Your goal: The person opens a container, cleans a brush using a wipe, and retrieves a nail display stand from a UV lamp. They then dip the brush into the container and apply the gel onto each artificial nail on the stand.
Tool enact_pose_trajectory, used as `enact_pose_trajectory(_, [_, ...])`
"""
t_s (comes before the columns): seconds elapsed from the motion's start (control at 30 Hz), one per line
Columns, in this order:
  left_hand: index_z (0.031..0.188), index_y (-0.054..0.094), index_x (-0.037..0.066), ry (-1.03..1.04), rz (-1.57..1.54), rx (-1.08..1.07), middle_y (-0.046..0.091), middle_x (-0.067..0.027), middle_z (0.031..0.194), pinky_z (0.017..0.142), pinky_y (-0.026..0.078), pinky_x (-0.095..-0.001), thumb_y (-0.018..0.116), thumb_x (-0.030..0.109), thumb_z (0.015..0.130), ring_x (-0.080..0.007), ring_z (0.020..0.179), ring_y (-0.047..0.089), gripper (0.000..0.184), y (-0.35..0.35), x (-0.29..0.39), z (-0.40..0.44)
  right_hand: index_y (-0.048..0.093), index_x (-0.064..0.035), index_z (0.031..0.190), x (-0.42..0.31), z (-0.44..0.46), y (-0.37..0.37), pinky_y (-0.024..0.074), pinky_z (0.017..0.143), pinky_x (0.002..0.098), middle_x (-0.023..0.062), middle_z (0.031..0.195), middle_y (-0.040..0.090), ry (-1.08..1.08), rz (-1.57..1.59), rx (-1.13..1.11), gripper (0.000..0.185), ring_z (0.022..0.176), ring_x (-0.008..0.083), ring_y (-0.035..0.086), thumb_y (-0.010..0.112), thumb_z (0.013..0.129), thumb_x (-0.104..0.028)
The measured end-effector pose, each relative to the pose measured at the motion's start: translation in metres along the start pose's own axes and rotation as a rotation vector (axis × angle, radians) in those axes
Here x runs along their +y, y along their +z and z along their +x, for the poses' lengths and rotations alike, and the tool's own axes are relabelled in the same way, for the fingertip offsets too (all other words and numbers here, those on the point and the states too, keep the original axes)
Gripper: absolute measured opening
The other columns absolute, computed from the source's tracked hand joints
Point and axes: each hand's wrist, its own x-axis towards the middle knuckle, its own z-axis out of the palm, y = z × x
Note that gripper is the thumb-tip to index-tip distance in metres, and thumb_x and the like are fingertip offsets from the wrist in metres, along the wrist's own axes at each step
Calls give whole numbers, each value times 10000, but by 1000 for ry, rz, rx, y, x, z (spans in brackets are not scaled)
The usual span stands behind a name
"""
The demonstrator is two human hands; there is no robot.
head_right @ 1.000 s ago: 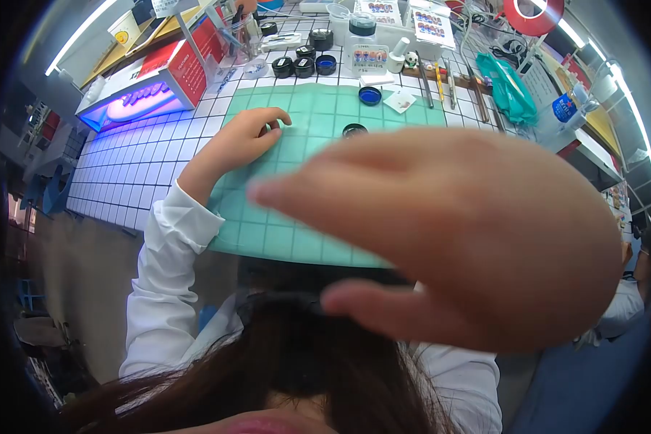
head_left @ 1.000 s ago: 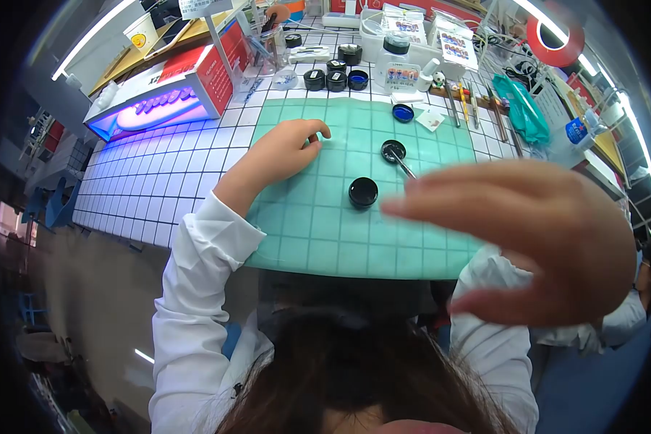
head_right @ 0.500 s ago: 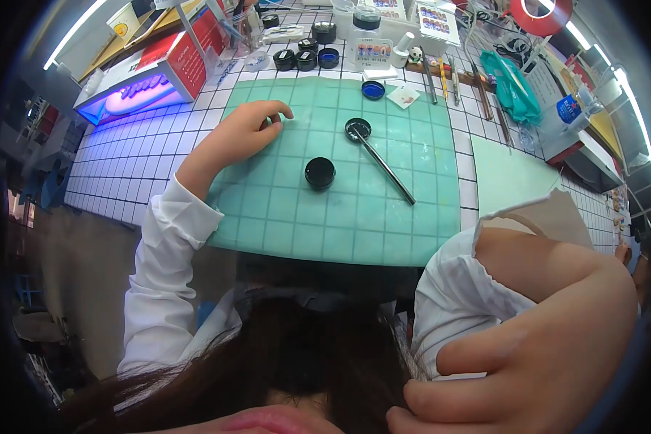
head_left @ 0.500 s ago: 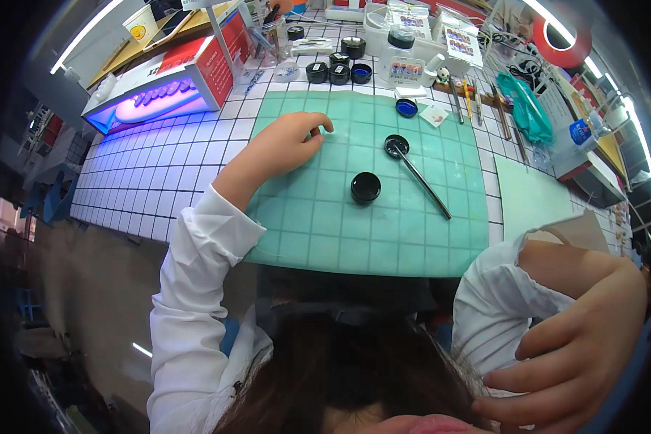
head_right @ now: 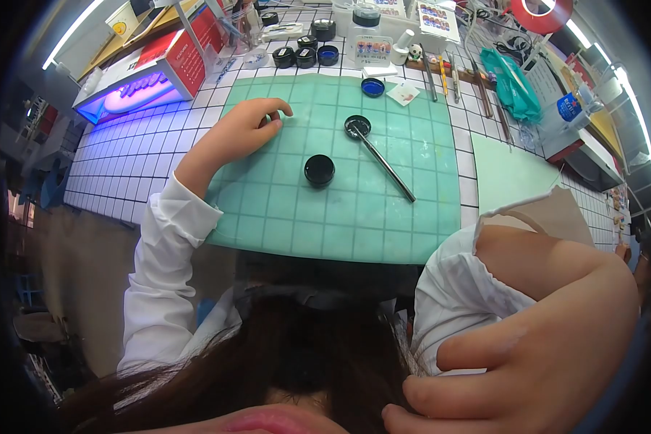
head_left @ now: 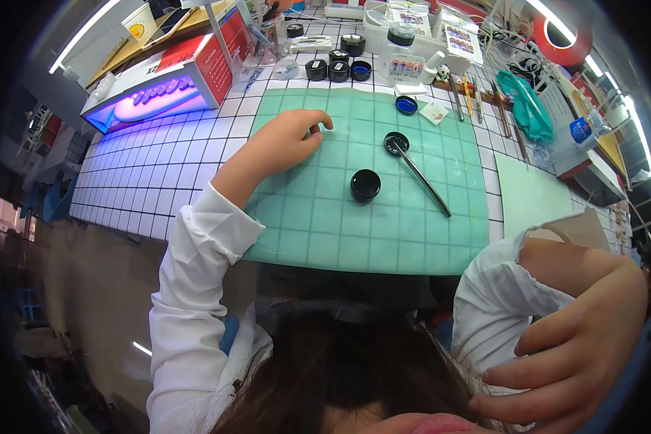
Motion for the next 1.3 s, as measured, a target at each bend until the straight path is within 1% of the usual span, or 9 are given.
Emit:
enact_pose_trajectory(0.17, [1076,600,24,7,2,4,608,-118,840,624,443,-324,515,76,855,-197,675,531,243,1,-1,0,639,-56,800,1,0,3,471,583,302,132,945,633,-13,-12,26,131,751,221,599,641,715,-156])
enact_pose_trajectory(0.33, [1076,600,22,-2,-9,5,608,-118,833,613,435,-327,512,75,853,-197,664,525,246,0,0,0,630,-52,772,-1,1,2,470,581,303,130,924,636,6,-12,19,142,728,218,597,654,687,-162])
enact_pose_trajectory(0.57, [1075,601,19,5,11,3,603,-113,822,606,427,-325,513,75,854,-192,656,518,244,1,-1,1,626,-46,768,-1,1,3,470,580,306,129,921,635,17,1,41,142,724,215,595,655,681,-155])
enact_pose_trajectory(1.03, [1072,604,18,13,5,10,599,-111,819,612,430,-324,520,80,862,-194,662,518,234,1,0,0,640,-59,775,0,0,1,478,601,309,124,936,636,1,-13,-12,126,764,224,599,661,698,-157])
enact_pose_trajectory(1.3, [1074,602,21,17,5,10,598,-111,821,617,430,-322,521,81,861,-194,669,521,236,1,-1,0,632,-76,760,-1,1,2,486,612,311,125,946,639,30,-11,9,109,767,232,603,652,702,-166])
